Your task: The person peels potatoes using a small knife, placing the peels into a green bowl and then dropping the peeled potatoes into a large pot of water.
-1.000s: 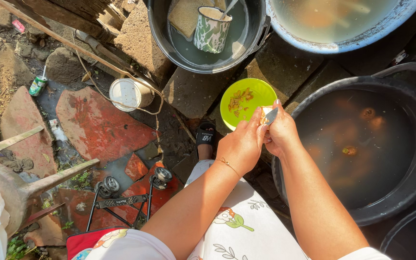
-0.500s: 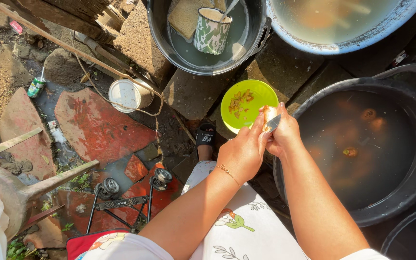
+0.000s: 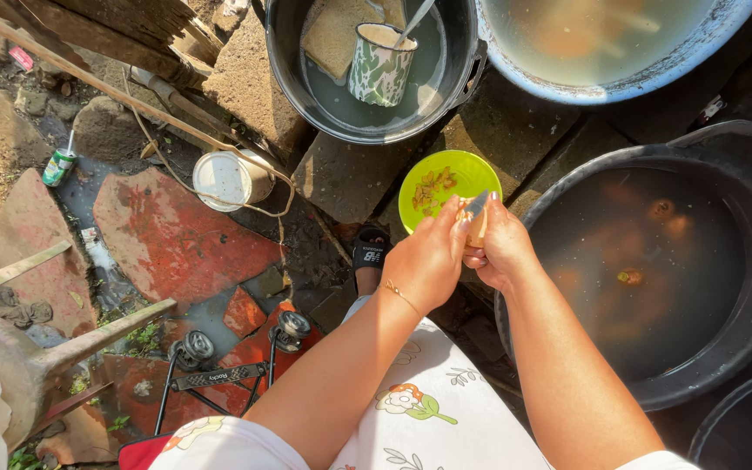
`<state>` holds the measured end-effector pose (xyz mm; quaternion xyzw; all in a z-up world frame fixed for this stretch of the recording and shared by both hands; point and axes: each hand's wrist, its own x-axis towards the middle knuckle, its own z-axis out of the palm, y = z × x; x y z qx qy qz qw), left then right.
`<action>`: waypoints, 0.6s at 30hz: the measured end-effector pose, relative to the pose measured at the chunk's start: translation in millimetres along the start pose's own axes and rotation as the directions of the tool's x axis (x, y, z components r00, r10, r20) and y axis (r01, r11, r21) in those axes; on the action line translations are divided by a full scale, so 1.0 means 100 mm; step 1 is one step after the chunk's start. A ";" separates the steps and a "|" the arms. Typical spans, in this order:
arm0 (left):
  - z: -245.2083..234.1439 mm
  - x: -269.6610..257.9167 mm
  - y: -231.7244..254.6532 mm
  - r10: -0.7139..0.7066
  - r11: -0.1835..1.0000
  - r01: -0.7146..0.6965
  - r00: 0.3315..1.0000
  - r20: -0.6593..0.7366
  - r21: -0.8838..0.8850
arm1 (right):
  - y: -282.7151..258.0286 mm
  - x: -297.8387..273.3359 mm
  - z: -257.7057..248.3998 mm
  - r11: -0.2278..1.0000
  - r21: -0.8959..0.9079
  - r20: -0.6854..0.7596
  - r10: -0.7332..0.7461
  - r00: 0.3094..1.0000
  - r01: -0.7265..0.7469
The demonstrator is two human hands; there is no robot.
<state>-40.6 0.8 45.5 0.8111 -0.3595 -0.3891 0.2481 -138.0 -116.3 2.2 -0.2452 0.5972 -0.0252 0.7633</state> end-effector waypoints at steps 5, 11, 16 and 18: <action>-0.16 -0.18 0.23 -0.056 0.995 0.047 0.992 0.111 0.084 | 0.04 0.12 -0.01 0.997 0.065 -0.033 -0.033 0.999 0.035; -0.01 0.00 0.23 -0.084 0.994 0.079 0.995 0.062 0.070 | 0.13 0.17 -0.03 0.990 0.106 -0.011 -0.093 0.996 0.093; 0.18 0.20 0.15 -0.163 0.986 0.164 0.985 0.055 -0.020 | 0.09 0.03 0.05 0.997 0.052 -0.008 -0.065 0.998 0.065; 0.15 0.36 0.02 -0.160 0.983 0.167 0.983 0.095 -0.073 | 0.15 -0.02 0.00 0.995 -0.069 0.025 -0.077 0.997 0.079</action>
